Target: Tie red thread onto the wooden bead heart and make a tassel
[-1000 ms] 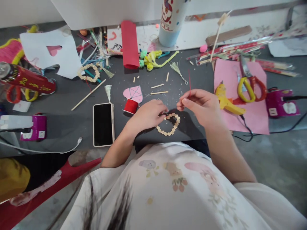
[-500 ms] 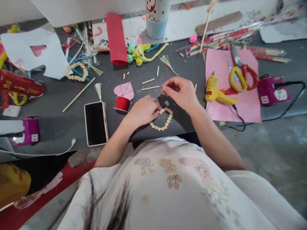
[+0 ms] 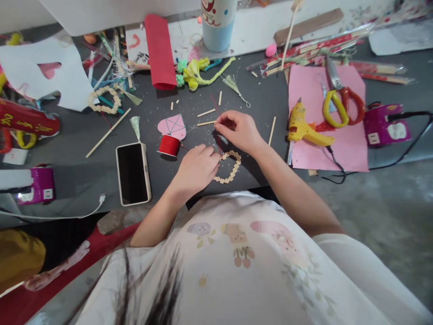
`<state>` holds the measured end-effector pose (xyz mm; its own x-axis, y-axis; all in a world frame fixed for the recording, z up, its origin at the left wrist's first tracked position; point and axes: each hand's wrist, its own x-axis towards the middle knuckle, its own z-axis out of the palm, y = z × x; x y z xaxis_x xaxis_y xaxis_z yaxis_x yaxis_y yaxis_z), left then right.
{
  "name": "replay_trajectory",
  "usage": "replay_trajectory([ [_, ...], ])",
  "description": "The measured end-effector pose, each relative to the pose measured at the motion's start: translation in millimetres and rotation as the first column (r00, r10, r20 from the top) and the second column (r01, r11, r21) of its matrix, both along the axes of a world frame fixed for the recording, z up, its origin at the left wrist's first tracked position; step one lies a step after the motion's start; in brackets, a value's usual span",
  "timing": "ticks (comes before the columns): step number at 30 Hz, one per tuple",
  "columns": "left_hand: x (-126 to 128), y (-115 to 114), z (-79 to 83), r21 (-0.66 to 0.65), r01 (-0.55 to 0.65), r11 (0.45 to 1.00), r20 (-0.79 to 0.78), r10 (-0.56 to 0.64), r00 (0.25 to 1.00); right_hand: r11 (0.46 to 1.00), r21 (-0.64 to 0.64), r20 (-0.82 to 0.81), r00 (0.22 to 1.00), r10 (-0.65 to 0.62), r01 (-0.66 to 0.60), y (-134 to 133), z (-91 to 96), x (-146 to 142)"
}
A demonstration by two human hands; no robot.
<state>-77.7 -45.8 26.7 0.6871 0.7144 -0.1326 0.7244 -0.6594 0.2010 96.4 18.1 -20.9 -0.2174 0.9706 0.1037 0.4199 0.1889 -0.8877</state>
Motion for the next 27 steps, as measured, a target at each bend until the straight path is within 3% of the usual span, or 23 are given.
replay_trajectory([
  [7, 3, -13, -9.9, 0.060, -0.190, 0.980, -0.016, 0.191, 0.981, 0.999, -0.009, -0.015, 0.999, -0.035, 0.035, -4, 3.8, 11],
  [11, 3, -11, -10.4, 0.042, -0.176, 0.984, -0.032, 0.177, 0.984, 0.994, 0.047, 0.044, 0.994, -0.105, 0.103, -12, 13.5, 27],
  [15, 1, -9, -10.3, 0.034, -0.156, 0.987, -0.013, 0.157, 0.988, 0.990, 0.080, 0.221, 0.966, -0.132, 0.117, -28, 28.8, 41],
  [22, -3, -7, -13.6, 0.068, -0.086, 0.994, 0.038, 0.083, 0.996, 0.992, -0.022, 0.389, 0.914, 0.119, -0.120, -54, 37.1, 37],
  [27, -6, -7, -17.4, 0.097, -0.075, 0.992, 0.146, 0.060, 0.987, 0.977, -0.002, 0.464, 0.866, 0.188, -0.211, -56, 31.3, 35],
])
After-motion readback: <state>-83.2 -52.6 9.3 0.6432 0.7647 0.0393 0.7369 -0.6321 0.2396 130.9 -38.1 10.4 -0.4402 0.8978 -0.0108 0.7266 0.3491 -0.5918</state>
